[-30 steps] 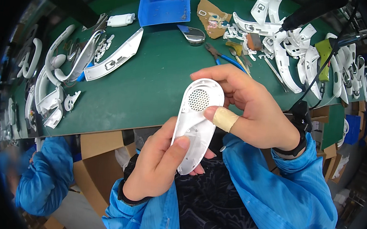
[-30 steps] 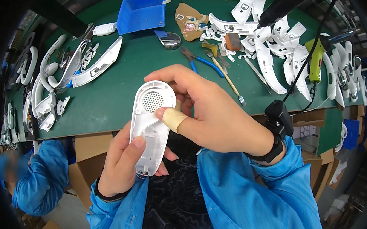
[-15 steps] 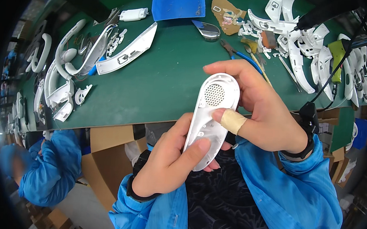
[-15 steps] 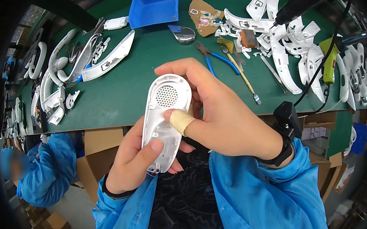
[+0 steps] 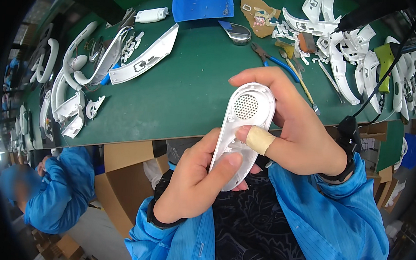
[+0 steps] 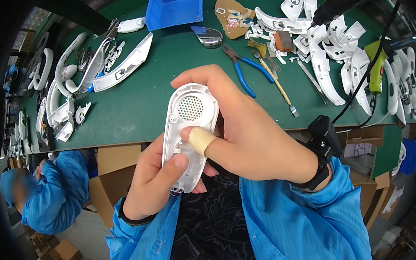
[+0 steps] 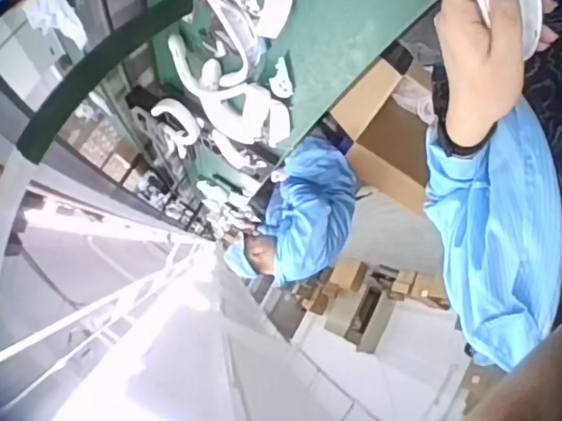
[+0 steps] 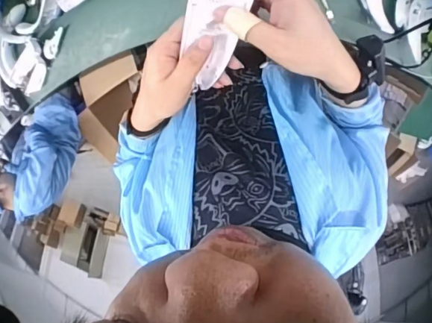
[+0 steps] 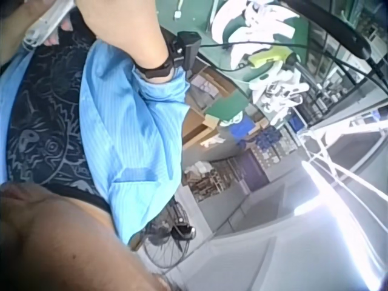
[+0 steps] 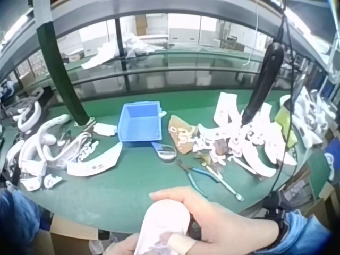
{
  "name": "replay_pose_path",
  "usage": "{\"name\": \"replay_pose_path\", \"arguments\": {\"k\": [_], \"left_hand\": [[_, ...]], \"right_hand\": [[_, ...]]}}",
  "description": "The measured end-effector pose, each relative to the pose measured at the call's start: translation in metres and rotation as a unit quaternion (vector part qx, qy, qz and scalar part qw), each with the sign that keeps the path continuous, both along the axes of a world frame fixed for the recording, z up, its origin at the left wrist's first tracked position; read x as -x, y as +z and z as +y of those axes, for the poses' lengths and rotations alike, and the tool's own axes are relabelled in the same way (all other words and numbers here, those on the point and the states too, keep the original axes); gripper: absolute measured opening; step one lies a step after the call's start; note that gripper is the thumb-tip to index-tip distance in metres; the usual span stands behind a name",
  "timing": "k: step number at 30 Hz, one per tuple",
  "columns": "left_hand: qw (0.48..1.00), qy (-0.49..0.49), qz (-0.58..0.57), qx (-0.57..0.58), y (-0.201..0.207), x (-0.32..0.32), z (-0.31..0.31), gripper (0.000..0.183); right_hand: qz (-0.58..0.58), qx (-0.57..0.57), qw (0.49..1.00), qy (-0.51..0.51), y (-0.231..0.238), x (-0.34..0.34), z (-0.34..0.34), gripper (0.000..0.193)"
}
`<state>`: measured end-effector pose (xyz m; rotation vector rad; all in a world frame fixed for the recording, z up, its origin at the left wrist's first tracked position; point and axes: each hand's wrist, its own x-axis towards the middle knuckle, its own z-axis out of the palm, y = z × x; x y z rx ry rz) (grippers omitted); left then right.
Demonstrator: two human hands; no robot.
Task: Assembling the internal electronic components and outer shell of a neck massager device.
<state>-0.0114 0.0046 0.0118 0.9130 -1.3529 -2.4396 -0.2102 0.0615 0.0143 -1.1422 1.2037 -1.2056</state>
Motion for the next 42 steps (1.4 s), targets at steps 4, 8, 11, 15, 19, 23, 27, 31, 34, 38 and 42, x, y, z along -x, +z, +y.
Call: {"name": "replay_pose_path", "arguments": {"k": [4, 8, 11, 15, 19, 23, 27, 31, 34, 38, 42], "left_hand": [[0.999, -0.016, 0.007, -0.032, 0.002, -0.005, -0.004, 0.046], [0.995, 0.0, -0.001, -0.098, -0.007, -0.022, -0.014, 0.053], [0.988, 0.079, 0.091, -0.099, -0.009, -0.041, -0.028, 0.065], [0.953, 0.187, 0.218, -0.099, -0.001, -0.076, -0.035, 0.061], [0.912, 0.267, 0.293, -0.1, 0.0, -0.1, -0.043, 0.059], [0.875, 0.348, 0.327, -0.076, -0.001, -0.104, -0.047, 0.053], [0.862, 0.358, 0.356, -0.051, 0.009, -0.103, -0.045, 0.048], [0.858, 0.353, 0.371, -0.039, 0.007, -0.102, -0.046, 0.046], [0.856, 0.361, 0.369, -0.022, 0.006, -0.105, -0.047, 0.045], [0.845, 0.368, 0.389, -0.004, 0.009, -0.119, -0.052, 0.045], [0.836, 0.383, 0.393, 0.029, 0.01, -0.138, -0.05, 0.044]], "right_hand": [[0.019, 0.004, 1.0, 0.011, 0.0, -0.003, -0.004, 0.059], [-0.009, 0.006, 1.0, 0.006, 0.0, -0.002, -0.01, 0.062], [0.011, 0.012, 0.998, -0.058, -0.002, 0.008, -0.01, 0.052], [0.043, -0.03, 0.999, 0.014, -0.022, 0.003, -0.004, 0.036], [0.091, -0.064, 0.986, 0.122, -0.033, -0.021, -0.005, 0.028], [0.178, -0.064, 0.952, 0.24, -0.047, -0.047, 0.0, 0.041], [0.225, 0.04, 0.949, 0.215, -0.081, -0.076, 0.006, 0.058], [0.156, -0.094, 0.932, 0.315, -0.088, -0.09, -0.01, 0.053], [0.147, -0.045, 0.946, 0.284, -0.108, -0.1, -0.01, 0.041], [0.191, 0.049, 0.96, 0.199, -0.107, -0.104, -0.011, 0.035], [0.202, 0.072, 0.967, 0.139, -0.092, -0.107, -0.014, 0.03]]}}
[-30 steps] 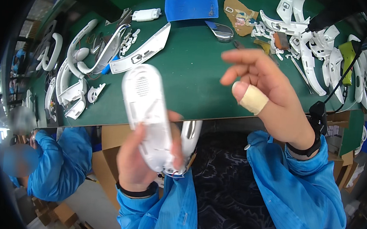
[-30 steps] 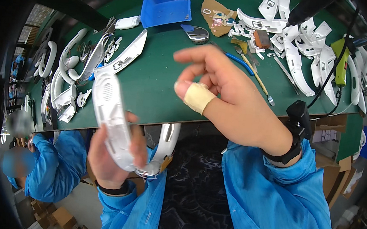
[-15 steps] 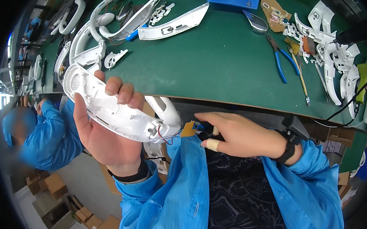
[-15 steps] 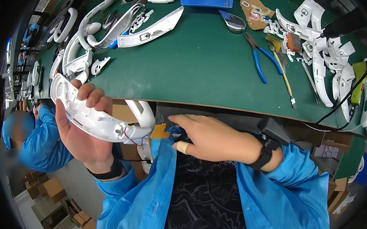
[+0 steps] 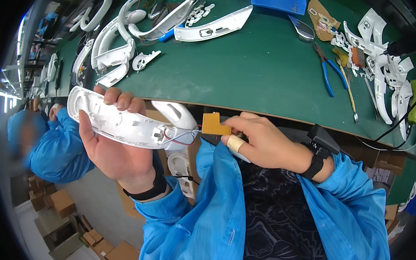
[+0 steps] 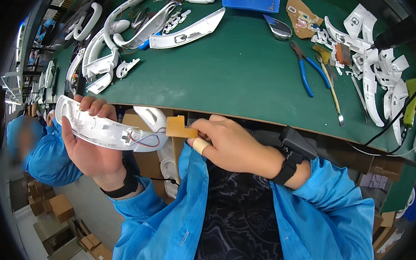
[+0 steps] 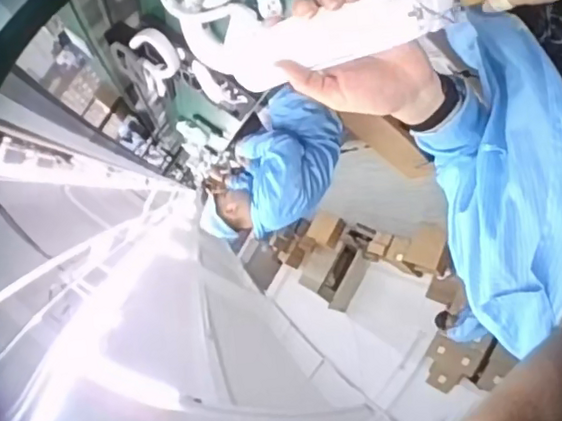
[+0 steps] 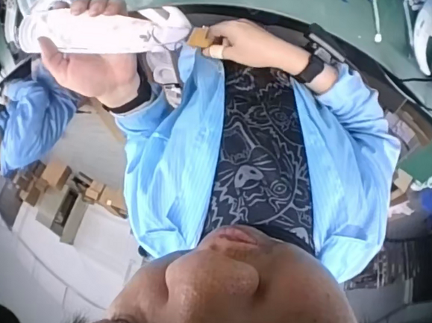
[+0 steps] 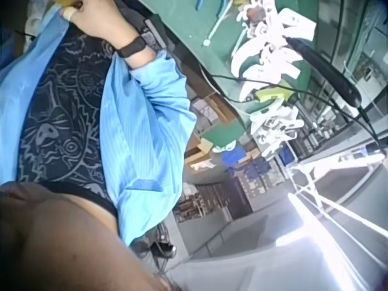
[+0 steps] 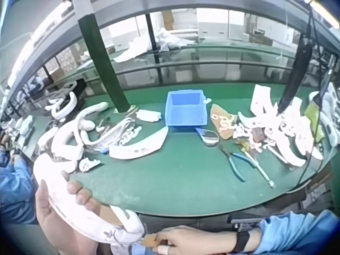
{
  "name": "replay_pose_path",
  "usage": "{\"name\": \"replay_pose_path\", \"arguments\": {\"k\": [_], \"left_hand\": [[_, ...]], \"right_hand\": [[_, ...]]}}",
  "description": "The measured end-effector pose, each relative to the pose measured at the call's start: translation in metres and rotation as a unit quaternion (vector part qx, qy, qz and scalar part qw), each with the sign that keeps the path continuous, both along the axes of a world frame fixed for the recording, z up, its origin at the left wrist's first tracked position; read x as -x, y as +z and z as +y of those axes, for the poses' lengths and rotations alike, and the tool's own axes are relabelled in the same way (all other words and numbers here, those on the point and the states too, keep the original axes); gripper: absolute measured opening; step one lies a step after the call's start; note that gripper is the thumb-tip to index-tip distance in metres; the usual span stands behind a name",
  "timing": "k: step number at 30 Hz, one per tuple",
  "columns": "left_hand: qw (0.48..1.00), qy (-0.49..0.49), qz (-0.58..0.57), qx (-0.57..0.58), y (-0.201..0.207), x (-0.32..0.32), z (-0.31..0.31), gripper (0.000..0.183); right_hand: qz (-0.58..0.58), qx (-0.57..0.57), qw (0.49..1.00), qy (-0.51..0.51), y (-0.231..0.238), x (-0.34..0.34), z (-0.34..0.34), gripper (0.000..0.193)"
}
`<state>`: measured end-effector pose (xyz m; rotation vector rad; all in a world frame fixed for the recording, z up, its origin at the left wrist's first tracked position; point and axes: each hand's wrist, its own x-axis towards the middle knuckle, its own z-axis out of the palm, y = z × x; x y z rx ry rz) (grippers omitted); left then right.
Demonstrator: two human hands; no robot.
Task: Assembling the internal electronic components and outer shell of a neck massager device.
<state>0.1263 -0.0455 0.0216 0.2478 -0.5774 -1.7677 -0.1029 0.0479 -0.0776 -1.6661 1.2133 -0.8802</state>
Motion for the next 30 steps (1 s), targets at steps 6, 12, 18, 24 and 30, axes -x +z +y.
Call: {"name": "replay_pose_path", "arguments": {"k": [6, 12, 18, 24, 30], "left_hand": [[0.999, 0.038, -0.01, 0.025, 0.012, -0.005, 0.014, 0.045], [0.998, -0.011, -0.011, 0.069, 0.032, 0.019, 0.031, 0.058], [0.995, -0.058, -0.039, 0.075, 0.053, 0.044, 0.037, 0.063], [0.99, -0.056, -0.077, 0.104, 0.094, 0.056, 0.037, 0.066], [0.988, -0.054, -0.098, 0.106, 0.119, 0.067, 0.022, 0.069]], "right_hand": [[-0.068, 0.043, 0.996, -0.049, 0.037, 0.017, -0.004, 0.021], [-0.21, -0.171, 0.963, -0.018, 0.104, 0.058, -0.004, 0.019], [-0.198, -0.22, 0.955, 0.026, 0.097, 0.084, 0.0, 0.026], [-0.276, -0.228, 0.932, 0.06, 0.077, 0.088, 0.009, 0.025], [-0.24, -0.129, 0.941, 0.202, 0.049, 0.08, 0.011, 0.028]]}}
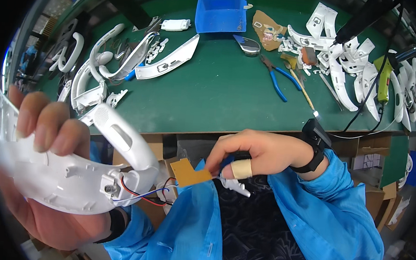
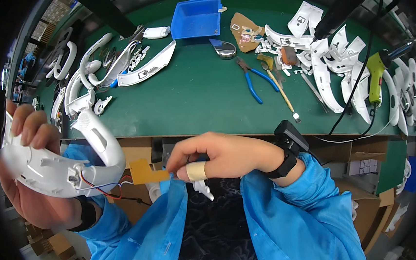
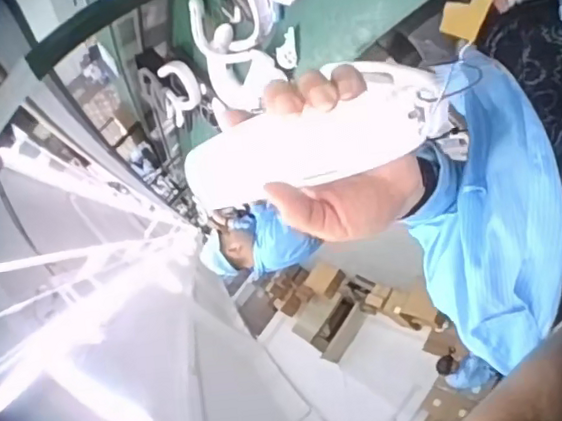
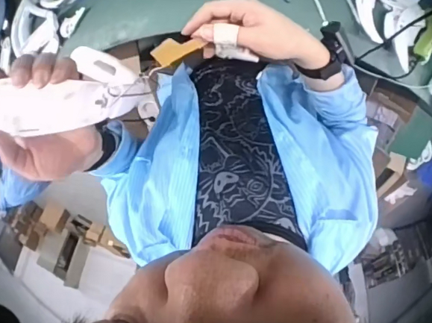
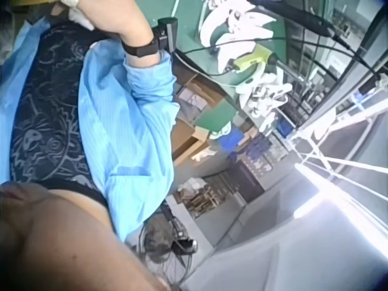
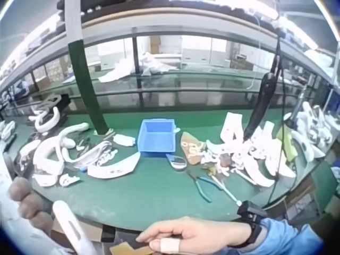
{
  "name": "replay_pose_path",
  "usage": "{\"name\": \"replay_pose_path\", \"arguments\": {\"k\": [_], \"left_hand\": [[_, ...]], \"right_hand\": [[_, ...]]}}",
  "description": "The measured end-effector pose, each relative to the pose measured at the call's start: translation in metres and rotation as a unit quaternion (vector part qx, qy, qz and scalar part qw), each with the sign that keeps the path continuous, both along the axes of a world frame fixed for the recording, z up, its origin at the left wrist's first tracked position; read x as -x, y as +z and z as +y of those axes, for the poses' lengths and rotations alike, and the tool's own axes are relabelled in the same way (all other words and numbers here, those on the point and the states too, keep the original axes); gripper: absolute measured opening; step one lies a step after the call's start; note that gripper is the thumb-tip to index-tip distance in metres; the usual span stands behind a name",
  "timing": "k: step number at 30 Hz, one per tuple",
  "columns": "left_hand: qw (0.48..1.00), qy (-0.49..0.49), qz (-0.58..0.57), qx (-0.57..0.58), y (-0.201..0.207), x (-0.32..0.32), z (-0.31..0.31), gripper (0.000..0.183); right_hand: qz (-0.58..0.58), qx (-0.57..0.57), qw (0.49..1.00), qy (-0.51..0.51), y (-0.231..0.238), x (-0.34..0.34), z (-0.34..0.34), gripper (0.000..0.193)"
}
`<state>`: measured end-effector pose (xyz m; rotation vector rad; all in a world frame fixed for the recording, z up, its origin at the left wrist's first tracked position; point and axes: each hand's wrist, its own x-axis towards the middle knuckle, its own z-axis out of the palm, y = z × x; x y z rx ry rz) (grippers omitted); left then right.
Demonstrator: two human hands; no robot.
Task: Assembling the internal electronic components and outer shell of a neck massager device.
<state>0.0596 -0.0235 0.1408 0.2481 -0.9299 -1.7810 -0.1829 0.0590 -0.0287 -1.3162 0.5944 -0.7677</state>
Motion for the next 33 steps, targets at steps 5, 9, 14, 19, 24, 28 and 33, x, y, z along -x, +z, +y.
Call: {"name": "replay_pose_path", "arguments": {"k": [5, 9, 14, 19, 24, 28, 33], "left_hand": [[0.997, -0.08, 0.014, 0.01, 0.012, 0.009, -0.023, 0.071], [0.993, -0.114, 0.012, 0.011, 0.01, 0.026, -0.035, 0.068], [0.994, -0.106, 0.009, 0.014, 0.005, 0.04, -0.051, 0.063], [0.989, -0.144, 0.019, 0.005, -0.022, 0.062, -0.072, 0.063], [0.986, -0.128, -0.052, 0.09, -0.057, 0.095, -0.047, 0.078], [0.988, -0.082, -0.115, 0.059, -0.067, 0.108, -0.014, 0.11], [0.971, -0.063, -0.223, 0.062, -0.06, 0.11, -0.008, 0.082]], "right_hand": [[0.032, 0.131, 0.991, -0.012, -0.019, -0.014, 0.007, 0.033], [0.072, 0.15, 0.985, -0.05, -0.024, -0.026, 0.008, 0.027], [0.111, 0.071, 0.99, -0.051, -0.009, -0.004, 0.012, 0.024], [-0.1, -0.105, 0.972, -0.184, 0.009, 0.033, 0.035, 0.016], [-0.284, -0.101, 0.893, -0.334, 0.066, 0.055, 0.032, 0.021], [-0.203, -0.087, 0.881, -0.419, 0.095, 0.049, 0.012, 0.029], [-0.167, -0.066, 0.904, -0.387, 0.1, 0.051, 0.004, 0.033]]}}
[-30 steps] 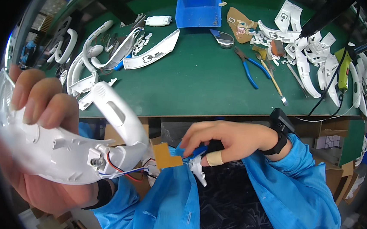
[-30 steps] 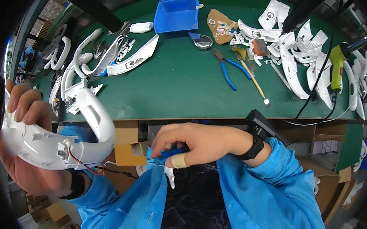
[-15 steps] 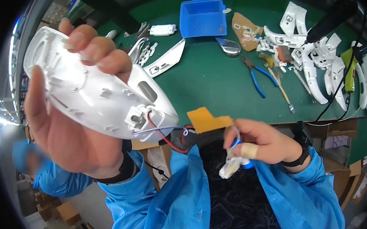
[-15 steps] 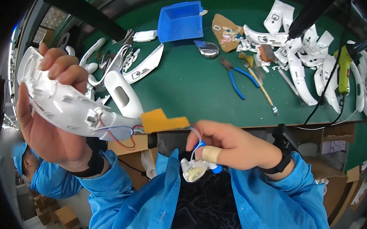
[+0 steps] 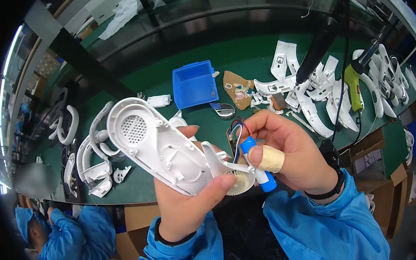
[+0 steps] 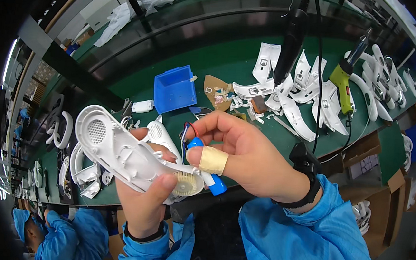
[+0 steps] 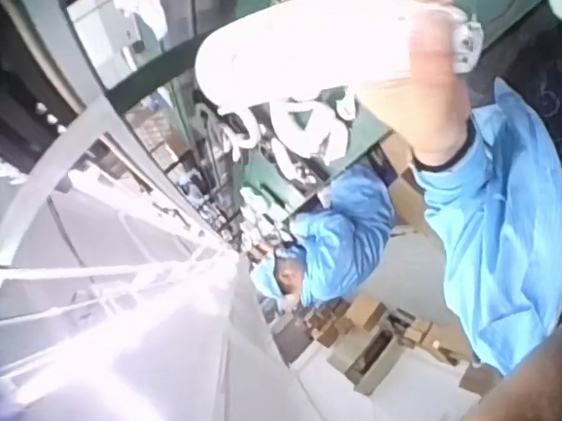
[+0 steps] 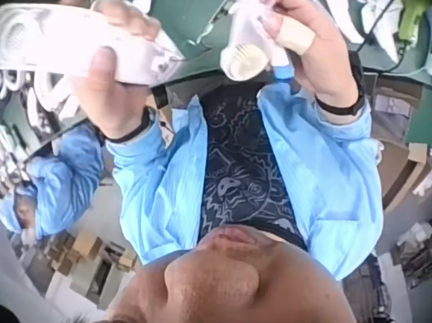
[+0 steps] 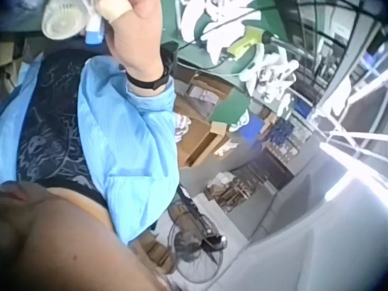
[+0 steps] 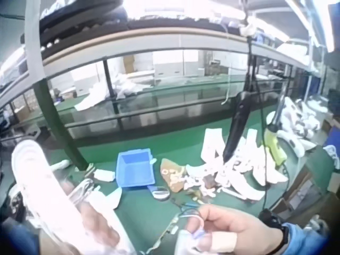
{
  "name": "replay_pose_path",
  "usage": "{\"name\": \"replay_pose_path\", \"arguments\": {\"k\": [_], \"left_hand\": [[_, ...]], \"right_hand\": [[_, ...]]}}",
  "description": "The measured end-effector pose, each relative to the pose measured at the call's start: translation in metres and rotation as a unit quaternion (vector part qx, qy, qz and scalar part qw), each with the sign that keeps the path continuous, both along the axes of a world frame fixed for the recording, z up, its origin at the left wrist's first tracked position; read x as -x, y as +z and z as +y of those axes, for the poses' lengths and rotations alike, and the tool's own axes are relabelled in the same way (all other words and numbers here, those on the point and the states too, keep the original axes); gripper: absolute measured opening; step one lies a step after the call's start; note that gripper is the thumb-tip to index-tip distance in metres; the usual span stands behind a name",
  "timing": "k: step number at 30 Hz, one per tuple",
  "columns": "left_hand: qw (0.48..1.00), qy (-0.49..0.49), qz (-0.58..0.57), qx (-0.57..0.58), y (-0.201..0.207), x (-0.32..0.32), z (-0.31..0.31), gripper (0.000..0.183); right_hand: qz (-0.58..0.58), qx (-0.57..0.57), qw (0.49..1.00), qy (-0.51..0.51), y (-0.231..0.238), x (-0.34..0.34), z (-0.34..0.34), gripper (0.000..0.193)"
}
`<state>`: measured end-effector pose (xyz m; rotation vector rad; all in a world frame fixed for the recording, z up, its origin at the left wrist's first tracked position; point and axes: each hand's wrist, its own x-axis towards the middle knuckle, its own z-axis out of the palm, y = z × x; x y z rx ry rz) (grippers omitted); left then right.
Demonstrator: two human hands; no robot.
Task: Assembling the internal electronic components and outer shell of a neck massager device.
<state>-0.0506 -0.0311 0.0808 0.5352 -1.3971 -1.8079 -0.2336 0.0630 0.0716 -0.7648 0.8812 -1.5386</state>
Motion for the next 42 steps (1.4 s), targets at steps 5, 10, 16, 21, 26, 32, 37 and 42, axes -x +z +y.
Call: {"name": "replay_pose_path", "arguments": {"k": [5, 10, 16, 21, 26, 32, 37, 42], "left_hand": [[1.0, 0.025, -0.005, 0.004, -0.007, -0.006, -0.007, 0.066], [0.992, -0.028, 0.086, -0.09, -0.003, -0.022, -0.023, 0.062], [0.988, -0.015, 0.049, -0.144, -0.003, -0.018, -0.024, 0.06], [0.982, 0.008, 0.066, -0.175, -0.001, -0.016, -0.027, 0.056], [0.976, -0.038, 0.093, -0.193, -0.006, -0.017, -0.029, 0.053], [0.979, -0.029, 0.076, -0.187, -0.007, -0.014, -0.025, 0.052], [0.967, -0.062, 0.116, -0.217, -0.012, -0.019, -0.018, 0.054], [0.978, -0.13, 0.086, -0.137, -0.023, -0.02, -0.017, 0.069]], "right_hand": [[0.003, -0.051, 0.998, 0.049, 0.003, 0.003, -0.003, 0.028], [0.091, -0.07, 0.993, 0.022, 0.001, 0.011, 0.006, 0.028], [0.261, -0.112, 0.951, 0.125, -0.021, 0.013, 0.016, 0.024], [0.477, 0.036, 0.875, 0.07, -0.035, 0.014, 0.013, 0.036], [0.486, 0.098, 0.86, -0.121, -0.008, -0.006, 0.005, 0.036], [0.64, 0.289, 0.699, -0.137, 0.013, -0.016, -0.024, 0.041], [0.579, 0.324, 0.731, -0.162, 0.017, -0.017, -0.033, 0.031], [0.2, 0.16, 0.96, -0.114, 0.011, -0.019, -0.014, 0.029]]}}
